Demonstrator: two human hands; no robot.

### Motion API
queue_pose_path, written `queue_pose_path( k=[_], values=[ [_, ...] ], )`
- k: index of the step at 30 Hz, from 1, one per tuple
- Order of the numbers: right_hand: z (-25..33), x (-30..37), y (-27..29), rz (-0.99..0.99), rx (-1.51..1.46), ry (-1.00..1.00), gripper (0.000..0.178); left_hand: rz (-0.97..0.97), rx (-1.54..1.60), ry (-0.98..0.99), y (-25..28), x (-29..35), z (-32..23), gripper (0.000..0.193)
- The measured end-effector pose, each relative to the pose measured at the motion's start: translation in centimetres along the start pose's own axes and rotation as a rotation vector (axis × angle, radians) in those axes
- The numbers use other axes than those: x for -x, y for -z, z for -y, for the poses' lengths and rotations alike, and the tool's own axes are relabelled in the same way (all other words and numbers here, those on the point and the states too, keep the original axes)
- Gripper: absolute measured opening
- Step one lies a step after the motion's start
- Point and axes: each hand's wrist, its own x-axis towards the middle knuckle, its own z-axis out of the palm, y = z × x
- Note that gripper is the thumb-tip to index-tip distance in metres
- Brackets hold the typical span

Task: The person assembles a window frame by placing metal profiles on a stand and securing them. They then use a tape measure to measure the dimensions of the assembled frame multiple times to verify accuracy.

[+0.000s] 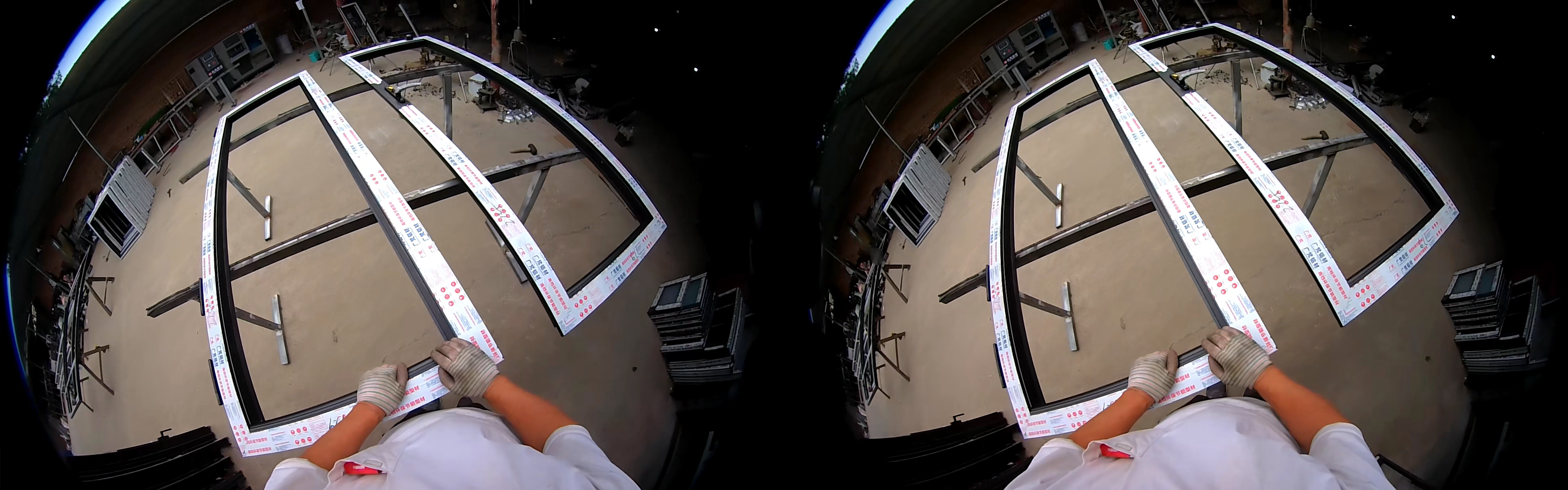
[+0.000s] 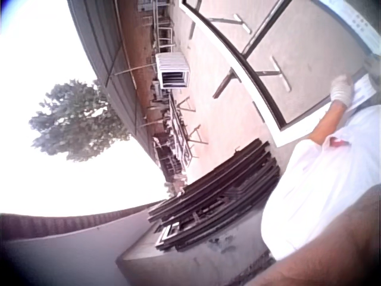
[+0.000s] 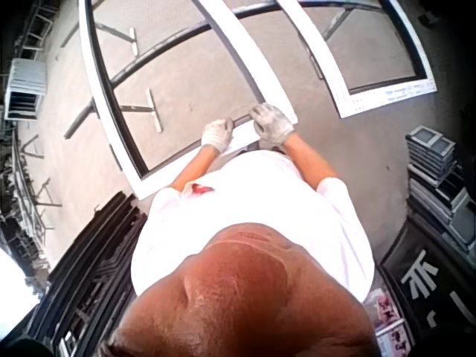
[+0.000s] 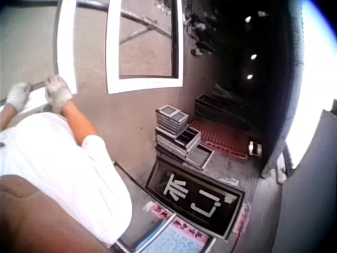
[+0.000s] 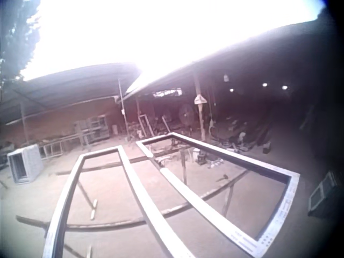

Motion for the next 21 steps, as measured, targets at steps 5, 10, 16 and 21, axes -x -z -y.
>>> queue_pose_path(
  k=[5, 10, 16, 21],
  values=[
    [0.8, 0.1, -0.4, -0.027, 0.022, -0.061, 0.03, 0.012, 0.026, -0.117, -0.2, -1.6, -1.7, 0.046],
    [1.8, 1.0, -1.1, -0.1, 0.074, -0.127, 0.034, 0.026, 0.141, -0.086, 0.6, -2.0, -3.0, 0.056],
    [1.2, 4.0, 0.2, -0.13, 0.052, -0.164, 0.033, 0.003, 0.152, 0.016, 0.3, -1.6, -3.2, 0.061],
    [-0.6, 11.4, 3.2, -0.181, 0.095, -0.266, 0.033, -0.086, 0.083, 0.043, 0.1, -1.4, -3.9, 0.059]
  ],
)
